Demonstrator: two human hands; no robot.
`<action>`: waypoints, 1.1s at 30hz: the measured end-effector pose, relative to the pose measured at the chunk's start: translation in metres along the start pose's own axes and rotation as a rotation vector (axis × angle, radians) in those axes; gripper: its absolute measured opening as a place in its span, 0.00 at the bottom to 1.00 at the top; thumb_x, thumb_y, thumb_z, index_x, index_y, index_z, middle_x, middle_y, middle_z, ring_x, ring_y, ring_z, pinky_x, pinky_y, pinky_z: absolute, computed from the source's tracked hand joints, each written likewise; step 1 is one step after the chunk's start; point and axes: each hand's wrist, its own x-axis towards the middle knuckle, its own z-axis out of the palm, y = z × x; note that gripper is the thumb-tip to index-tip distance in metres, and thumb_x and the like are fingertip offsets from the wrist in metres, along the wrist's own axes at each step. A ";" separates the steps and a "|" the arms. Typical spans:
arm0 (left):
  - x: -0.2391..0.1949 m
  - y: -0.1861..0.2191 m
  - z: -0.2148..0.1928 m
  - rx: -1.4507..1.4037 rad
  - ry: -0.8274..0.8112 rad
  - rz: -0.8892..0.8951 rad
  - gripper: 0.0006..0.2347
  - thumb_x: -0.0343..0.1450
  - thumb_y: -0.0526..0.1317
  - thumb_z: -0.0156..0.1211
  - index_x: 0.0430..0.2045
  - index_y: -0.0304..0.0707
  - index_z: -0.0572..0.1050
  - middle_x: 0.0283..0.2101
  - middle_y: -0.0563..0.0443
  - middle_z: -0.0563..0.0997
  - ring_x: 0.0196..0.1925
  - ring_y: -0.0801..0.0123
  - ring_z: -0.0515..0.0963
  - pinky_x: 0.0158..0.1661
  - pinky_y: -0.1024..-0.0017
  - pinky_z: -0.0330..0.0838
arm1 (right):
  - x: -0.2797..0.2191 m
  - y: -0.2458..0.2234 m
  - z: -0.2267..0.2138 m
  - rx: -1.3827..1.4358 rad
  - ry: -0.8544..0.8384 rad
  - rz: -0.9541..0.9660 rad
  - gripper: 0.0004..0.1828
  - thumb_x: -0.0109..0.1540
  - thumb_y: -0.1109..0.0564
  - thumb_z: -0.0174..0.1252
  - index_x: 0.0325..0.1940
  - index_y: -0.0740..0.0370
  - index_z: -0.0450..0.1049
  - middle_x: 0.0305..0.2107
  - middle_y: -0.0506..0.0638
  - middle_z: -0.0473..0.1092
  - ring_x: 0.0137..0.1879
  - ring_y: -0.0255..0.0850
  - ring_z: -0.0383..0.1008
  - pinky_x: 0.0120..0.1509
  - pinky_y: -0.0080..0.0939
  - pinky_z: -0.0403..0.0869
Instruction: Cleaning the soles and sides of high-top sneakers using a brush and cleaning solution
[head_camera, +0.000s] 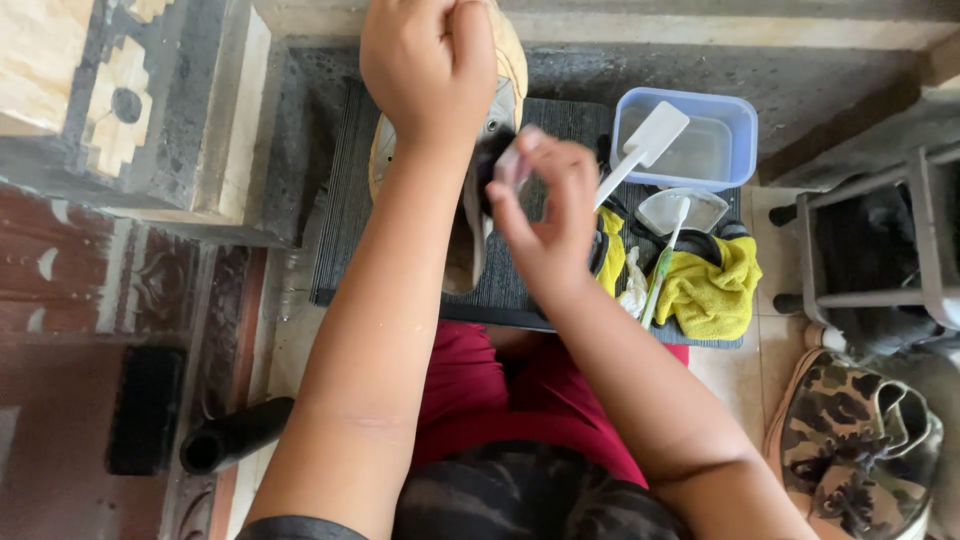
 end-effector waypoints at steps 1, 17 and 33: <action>0.000 -0.002 -0.003 0.006 0.009 -0.009 0.10 0.64 0.36 0.50 0.12 0.40 0.58 0.15 0.51 0.64 0.21 0.55 0.65 0.24 0.57 0.53 | -0.019 0.004 0.006 0.003 -0.013 -0.004 0.14 0.70 0.55 0.58 0.55 0.66 0.66 0.42 0.57 0.63 0.57 0.55 0.70 0.69 0.57 0.71; -0.002 -0.003 0.003 -0.015 -0.050 0.013 0.10 0.64 0.35 0.51 0.13 0.39 0.59 0.18 0.50 0.66 0.22 0.56 0.64 0.25 0.58 0.53 | -0.054 0.014 -0.006 0.186 0.019 0.387 0.24 0.71 0.55 0.55 0.70 0.61 0.60 0.62 0.61 0.64 0.65 0.48 0.70 0.70 0.45 0.71; 0.008 0.007 0.007 -0.039 -0.084 0.007 0.06 0.62 0.33 0.48 0.15 0.42 0.72 0.20 0.55 0.70 0.23 0.61 0.67 0.24 0.62 0.55 | -0.110 0.029 0.013 0.326 0.084 0.602 0.25 0.70 0.61 0.49 0.70 0.64 0.53 0.64 0.63 0.61 0.72 0.51 0.63 0.78 0.48 0.62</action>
